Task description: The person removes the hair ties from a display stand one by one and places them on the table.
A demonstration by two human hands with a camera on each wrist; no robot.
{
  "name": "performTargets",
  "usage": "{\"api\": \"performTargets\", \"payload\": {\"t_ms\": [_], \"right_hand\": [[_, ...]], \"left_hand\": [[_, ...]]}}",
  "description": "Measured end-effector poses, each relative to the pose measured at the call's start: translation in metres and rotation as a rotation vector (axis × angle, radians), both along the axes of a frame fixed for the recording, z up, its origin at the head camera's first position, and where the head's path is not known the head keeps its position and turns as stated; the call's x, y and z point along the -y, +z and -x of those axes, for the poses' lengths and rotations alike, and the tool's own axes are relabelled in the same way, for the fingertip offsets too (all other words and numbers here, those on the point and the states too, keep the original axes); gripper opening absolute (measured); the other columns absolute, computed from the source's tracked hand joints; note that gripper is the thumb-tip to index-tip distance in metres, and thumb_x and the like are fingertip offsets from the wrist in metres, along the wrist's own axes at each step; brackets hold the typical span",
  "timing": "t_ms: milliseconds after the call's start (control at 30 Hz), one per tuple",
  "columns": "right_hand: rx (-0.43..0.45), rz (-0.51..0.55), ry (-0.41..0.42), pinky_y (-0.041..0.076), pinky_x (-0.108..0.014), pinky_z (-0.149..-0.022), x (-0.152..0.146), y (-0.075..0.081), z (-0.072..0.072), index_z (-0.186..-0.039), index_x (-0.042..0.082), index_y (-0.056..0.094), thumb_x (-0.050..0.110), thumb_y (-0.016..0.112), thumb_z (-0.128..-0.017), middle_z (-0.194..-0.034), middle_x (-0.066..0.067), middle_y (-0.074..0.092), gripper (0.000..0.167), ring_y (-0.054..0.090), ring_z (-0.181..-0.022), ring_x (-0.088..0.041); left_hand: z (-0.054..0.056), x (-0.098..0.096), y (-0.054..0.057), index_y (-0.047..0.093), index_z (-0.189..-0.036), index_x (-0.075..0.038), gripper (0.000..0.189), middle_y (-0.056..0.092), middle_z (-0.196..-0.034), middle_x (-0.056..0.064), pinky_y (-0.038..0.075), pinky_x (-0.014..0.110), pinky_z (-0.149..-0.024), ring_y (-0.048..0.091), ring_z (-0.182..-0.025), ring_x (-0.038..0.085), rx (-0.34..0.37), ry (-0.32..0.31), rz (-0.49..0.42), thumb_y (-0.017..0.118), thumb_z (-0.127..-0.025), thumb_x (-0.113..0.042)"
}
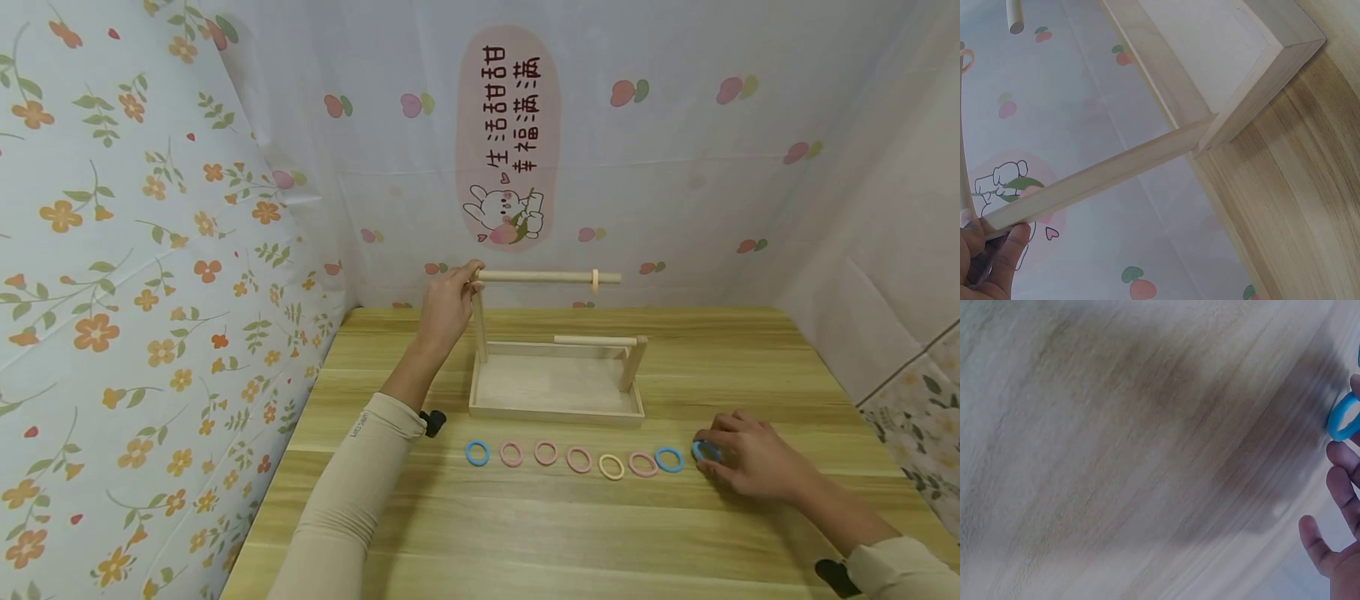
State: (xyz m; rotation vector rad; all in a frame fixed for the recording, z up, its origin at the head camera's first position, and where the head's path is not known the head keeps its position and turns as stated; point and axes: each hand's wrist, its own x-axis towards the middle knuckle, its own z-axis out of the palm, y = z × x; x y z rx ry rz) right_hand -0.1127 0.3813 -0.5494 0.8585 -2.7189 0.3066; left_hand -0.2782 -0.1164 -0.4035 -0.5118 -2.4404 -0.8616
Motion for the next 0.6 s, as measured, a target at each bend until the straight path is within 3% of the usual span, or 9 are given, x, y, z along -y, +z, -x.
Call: {"api": "performTargets", "payload": {"t_ms": [600], "right_hand": [[-0.049,0.02,0.051,0.043,-0.029,-0.067,0.0078,-0.0039,-0.0004,-0.106,0.02,0.084,0.024,0.103,-0.069,-0.094,0.019,0.065,0.042,0.053,-0.09,-0.006]], "left_hand": [[-0.0014,-0.0001,0.0011,0.074,-0.131,-0.011,0.024,0.081,-0.113,0.02,0.067,0.047,-0.079,0.081,-0.096,0.037,-0.005,0.004,0.022,0.065,-0.111,-0.021]]}}
